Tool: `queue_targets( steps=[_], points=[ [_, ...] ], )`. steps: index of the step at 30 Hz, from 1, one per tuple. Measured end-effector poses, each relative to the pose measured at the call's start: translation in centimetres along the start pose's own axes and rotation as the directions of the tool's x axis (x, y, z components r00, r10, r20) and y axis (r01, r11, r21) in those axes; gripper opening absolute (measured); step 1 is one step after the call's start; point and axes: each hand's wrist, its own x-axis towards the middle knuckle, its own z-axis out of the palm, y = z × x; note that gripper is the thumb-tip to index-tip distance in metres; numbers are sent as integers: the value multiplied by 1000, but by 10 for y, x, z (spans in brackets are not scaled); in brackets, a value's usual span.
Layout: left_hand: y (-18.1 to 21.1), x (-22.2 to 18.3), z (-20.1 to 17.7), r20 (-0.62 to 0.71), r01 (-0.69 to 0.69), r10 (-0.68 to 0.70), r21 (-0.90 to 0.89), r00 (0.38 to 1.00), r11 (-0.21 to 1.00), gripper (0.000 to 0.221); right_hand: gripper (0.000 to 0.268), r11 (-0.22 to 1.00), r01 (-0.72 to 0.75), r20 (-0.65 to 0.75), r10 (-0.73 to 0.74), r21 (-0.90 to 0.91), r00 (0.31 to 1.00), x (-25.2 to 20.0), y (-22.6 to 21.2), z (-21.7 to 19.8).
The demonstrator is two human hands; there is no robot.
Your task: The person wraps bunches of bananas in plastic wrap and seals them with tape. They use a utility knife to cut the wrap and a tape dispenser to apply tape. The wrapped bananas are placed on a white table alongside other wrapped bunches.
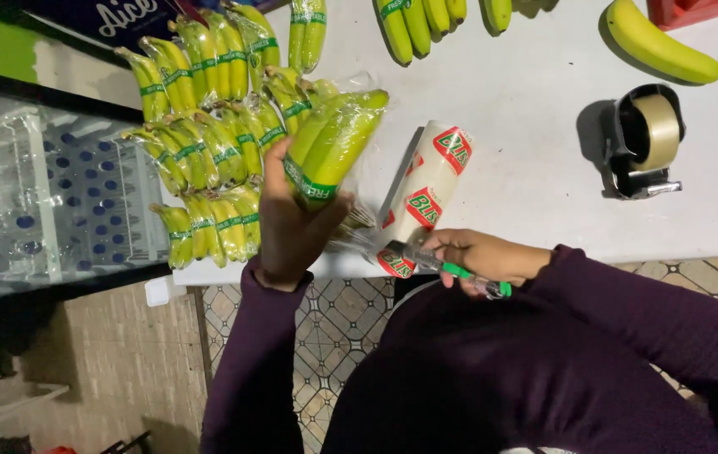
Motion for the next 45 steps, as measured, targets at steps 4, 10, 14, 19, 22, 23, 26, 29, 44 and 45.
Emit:
queue_targets(
  steps=[4, 10, 14, 19, 22, 23, 26, 29, 44, 45],
  points=[
    [11, -1, -7, -63, -60, 65, 81, 996, 995, 90, 28, 987, 78, -129, -60, 138, 990, 12, -28, -8],
    [38, 25, -25, -182, -127, 123, -5, 975, 992, 81, 25, 958, 140, 188, -93, -249, 978, 27, 10, 4],
    [54, 33, -56, -337, -218, 167, -121, 927, 968, 80, 40, 942, -33, -263, -59, -333, 963, 26, 8, -80],
    [89, 27, -47, -128, 114, -254, -647, 959, 754, 72, 45, 595, -329, -650, -472, -733, 595, 36, 47, -180],
    [36, 29, -22, 16, 333, -408, -606, 913, 722, 85, 50, 316, -547, -623, -520, -775, 584, 45, 63, -201],
    [-21, 29, -9, -105, -158, 137, -231, 985, 960, 56, 55, 405, -479, -621, -609, -778, 493, 41, 50, -192],
    [11, 26, 17, -51, -106, 95, -325, 994, 940, 44, 45, 807, 60, -681, -532, -587, 504, 21, -36, -134],
    [47, 23, 38, 148, 348, -344, -677, 927, 648, 61, 42, 803, 573, -539, -559, -163, 630, -2, -104, -68],
    [26, 17, 82, 231, 331, -271, -844, 934, 421, 45, 17, 621, 763, -495, -727, -177, 476, 20, -157, -17],
    [20, 13, 87, 277, 381, -338, -875, 899, 298, 36, 17, 649, 747, -498, -699, -144, 512, 17, -155, -13]
  ],
)
